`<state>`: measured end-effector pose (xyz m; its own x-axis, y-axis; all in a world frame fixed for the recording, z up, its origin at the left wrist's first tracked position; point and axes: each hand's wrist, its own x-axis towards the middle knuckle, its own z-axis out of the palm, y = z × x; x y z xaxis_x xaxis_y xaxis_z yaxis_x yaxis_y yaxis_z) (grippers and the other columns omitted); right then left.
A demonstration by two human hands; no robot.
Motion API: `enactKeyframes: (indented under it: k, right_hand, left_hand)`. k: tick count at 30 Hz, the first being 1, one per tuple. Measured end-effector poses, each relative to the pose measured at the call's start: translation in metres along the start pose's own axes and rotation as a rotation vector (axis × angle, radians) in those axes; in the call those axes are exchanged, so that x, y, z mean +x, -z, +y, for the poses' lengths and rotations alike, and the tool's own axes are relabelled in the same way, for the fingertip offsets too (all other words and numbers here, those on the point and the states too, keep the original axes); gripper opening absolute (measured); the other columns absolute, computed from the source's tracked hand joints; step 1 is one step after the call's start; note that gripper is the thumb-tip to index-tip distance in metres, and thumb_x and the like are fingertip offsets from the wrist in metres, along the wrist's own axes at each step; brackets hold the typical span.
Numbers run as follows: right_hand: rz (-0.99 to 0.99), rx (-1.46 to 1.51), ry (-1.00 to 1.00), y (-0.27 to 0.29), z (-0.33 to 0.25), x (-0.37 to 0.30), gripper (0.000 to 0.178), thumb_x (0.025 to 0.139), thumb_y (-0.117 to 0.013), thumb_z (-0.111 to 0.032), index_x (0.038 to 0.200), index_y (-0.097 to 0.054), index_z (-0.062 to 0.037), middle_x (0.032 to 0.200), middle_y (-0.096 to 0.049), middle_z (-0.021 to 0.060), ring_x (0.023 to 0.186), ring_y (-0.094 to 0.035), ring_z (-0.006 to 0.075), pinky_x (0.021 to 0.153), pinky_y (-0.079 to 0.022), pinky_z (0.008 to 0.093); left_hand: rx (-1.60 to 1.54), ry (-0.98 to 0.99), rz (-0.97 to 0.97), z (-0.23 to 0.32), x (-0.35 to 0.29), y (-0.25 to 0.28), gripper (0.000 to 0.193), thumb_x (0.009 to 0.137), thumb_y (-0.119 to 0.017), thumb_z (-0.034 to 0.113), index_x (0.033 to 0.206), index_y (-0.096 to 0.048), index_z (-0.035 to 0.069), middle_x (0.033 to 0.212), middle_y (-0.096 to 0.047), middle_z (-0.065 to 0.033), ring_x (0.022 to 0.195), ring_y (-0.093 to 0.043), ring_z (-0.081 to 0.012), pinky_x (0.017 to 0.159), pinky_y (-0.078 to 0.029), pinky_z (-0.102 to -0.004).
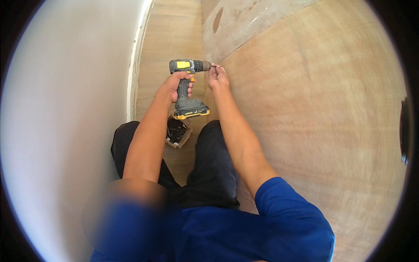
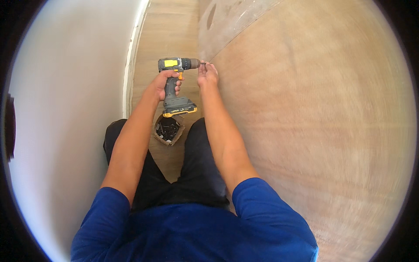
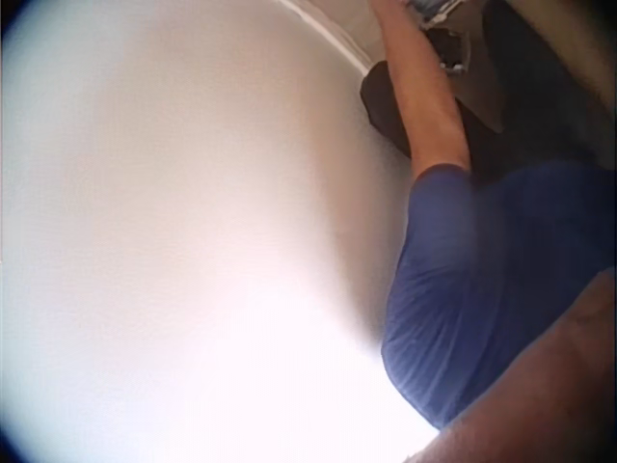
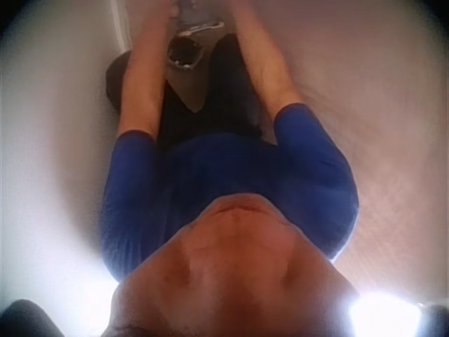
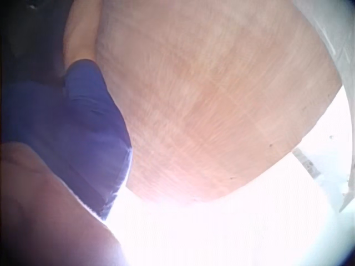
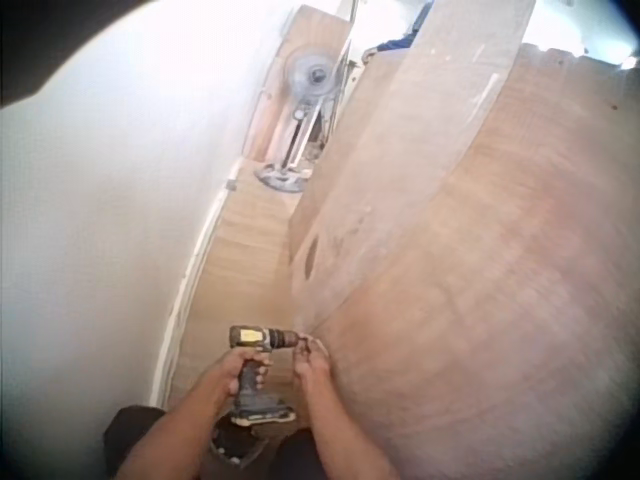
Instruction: The person uses a cordless drill to drive screws into a wooden shelving unit. They position the drill, insert screws, and fasten them into the wood while kneeling on the floor.
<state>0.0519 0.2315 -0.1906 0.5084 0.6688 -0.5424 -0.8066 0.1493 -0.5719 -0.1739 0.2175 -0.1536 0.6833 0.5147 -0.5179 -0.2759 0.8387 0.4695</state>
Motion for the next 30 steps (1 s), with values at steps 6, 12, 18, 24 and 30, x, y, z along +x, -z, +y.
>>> enactKeyframes:
  k: [6,12,18,24,30]
  right_hand:
    - [0.109,0.048,-0.089,0.001,0.02,0.0,0.036,0.103,-0.058,0.002,0.138,-0.047,-0.0011,0.121,-0.063,0.0135,0.106,-0.07,0.0282,0.095,-0.059,0.041]
    - [0.185,0.031,-0.064,0.005,0.022,-0.008,0.019,0.104,-0.058,0.0,0.123,-0.057,-0.0005,0.114,-0.066,0.0128,0.102,-0.071,0.0268,0.093,-0.061,0.0383]
    - [0.158,0.038,-0.1,0.0,0.023,-0.014,0.014,0.104,-0.057,0.001,0.117,-0.06,-0.0008,0.112,-0.068,0.0131,0.102,-0.071,0.0267,0.092,-0.062,0.0373]
    - [0.148,-0.001,-0.046,-0.001,0.017,0.006,0.02,0.103,-0.056,0.003,0.122,-0.056,-0.0004,0.115,-0.066,0.0136,0.106,-0.07,0.0287,0.096,-0.06,0.04]
    - [0.144,-0.025,-0.008,-0.003,0.01,0.007,0.029,0.103,-0.056,0.004,0.131,-0.052,-0.0012,0.119,-0.065,0.0148,0.108,-0.069,0.0308,0.098,-0.058,0.0416]
  left_hand:
    - [-0.081,0.117,0.094,0.005,-0.005,0.003,0.025,0.088,-0.067,0.024,0.1,-0.067,0.002,0.07,-0.063,-0.0021,0.058,-0.06,-0.0166,0.059,-0.054,-0.0354]
    - [-0.039,0.125,0.137,0.019,-0.015,-0.013,0.025,0.087,-0.069,0.025,0.098,-0.067,0.003,0.069,-0.063,-0.0022,0.058,-0.06,-0.0167,0.06,-0.054,-0.0353]
    - [-0.061,0.141,0.159,0.019,-0.02,-0.007,0.022,0.087,-0.07,0.025,0.094,-0.066,0.005,0.069,-0.064,-0.0024,0.056,-0.059,-0.0173,0.058,-0.054,-0.0358]
    - [-0.037,0.09,0.103,0.013,-0.009,-0.006,0.022,0.087,-0.071,0.026,0.095,-0.067,0.005,0.069,-0.063,-0.0022,0.056,-0.059,-0.0164,0.058,-0.053,-0.0351]
    - [-0.049,0.072,0.055,0.004,0.001,0.003,0.029,0.088,-0.069,0.028,0.102,-0.068,0.002,0.07,-0.063,-0.0018,0.058,-0.059,-0.0162,0.058,-0.053,-0.0342]
